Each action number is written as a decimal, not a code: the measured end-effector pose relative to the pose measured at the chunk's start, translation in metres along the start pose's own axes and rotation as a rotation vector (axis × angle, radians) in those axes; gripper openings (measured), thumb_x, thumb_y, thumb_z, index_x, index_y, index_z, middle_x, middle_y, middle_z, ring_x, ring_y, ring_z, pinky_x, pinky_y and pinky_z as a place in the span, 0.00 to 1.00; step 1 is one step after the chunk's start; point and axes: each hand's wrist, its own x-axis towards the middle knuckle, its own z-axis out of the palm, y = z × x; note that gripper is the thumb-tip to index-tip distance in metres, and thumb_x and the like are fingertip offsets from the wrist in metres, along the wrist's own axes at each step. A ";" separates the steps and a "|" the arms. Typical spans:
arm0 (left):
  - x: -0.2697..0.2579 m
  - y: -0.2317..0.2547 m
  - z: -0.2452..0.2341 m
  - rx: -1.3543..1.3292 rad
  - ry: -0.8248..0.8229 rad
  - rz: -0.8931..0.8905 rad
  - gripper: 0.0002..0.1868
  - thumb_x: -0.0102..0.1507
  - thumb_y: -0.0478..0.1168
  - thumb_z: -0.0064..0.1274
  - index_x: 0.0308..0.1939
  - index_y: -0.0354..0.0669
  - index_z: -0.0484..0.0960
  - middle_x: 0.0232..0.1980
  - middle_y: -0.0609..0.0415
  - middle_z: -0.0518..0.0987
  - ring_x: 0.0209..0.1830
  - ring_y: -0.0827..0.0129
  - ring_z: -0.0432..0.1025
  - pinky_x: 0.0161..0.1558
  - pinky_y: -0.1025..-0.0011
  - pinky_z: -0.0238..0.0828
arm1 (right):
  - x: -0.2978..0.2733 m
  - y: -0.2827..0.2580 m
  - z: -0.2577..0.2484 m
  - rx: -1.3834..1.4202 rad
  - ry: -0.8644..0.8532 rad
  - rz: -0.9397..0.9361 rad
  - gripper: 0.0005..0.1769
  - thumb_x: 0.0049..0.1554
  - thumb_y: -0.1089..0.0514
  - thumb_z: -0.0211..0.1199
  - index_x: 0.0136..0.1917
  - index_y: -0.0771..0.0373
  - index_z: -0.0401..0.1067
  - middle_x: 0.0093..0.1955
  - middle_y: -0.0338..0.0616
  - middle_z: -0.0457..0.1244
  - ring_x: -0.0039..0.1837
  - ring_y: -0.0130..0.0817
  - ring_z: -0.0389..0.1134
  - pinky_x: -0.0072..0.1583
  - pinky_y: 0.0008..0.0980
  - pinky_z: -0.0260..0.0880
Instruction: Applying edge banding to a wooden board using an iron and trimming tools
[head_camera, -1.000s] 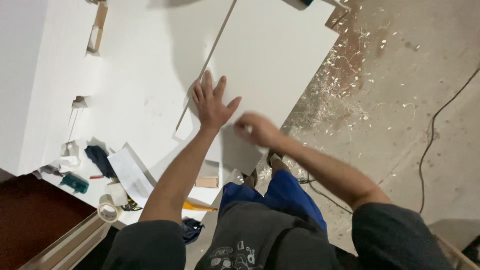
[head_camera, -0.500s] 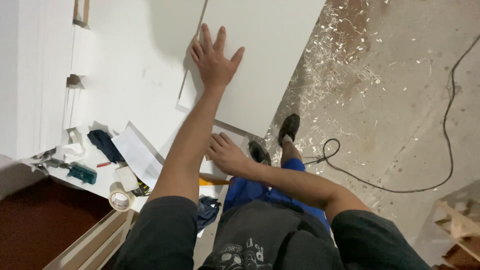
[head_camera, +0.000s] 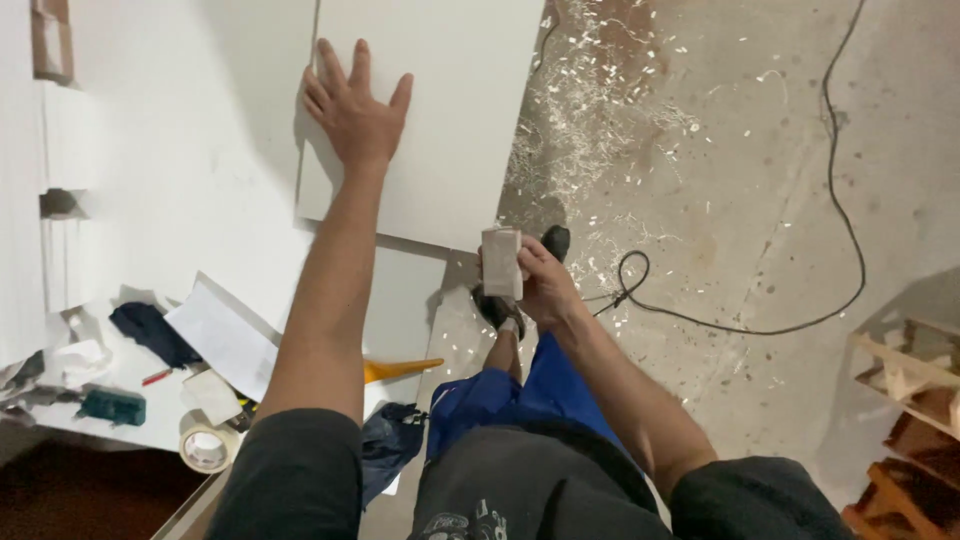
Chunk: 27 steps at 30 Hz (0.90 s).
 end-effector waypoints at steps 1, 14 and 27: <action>0.000 0.005 0.000 -0.015 0.001 0.010 0.37 0.66 0.73 0.61 0.71 0.60 0.79 0.77 0.45 0.57 0.69 0.34 0.60 0.67 0.35 0.54 | -0.004 -0.004 -0.002 0.000 0.008 -0.016 0.31 0.52 0.53 0.73 0.66 0.59 0.68 0.60 0.52 0.67 0.59 0.46 0.70 0.56 0.47 0.74; 0.004 0.006 -0.014 0.000 -0.121 -0.058 0.38 0.67 0.72 0.57 0.74 0.60 0.74 0.78 0.45 0.56 0.72 0.35 0.57 0.71 0.39 0.49 | 0.010 0.045 -0.003 -1.128 0.291 -0.918 0.20 0.59 0.64 0.68 0.65 0.62 0.73 0.71 0.55 0.62 0.72 0.47 0.64 0.70 0.40 0.69; 0.000 0.004 -0.011 0.092 -0.073 0.008 0.40 0.67 0.75 0.57 0.74 0.61 0.74 0.78 0.45 0.56 0.69 0.38 0.60 0.68 0.42 0.54 | 0.107 -0.049 0.021 -1.103 0.292 -1.005 0.17 0.63 0.65 0.64 0.65 0.61 0.73 0.75 0.56 0.57 0.72 0.55 0.64 0.68 0.44 0.75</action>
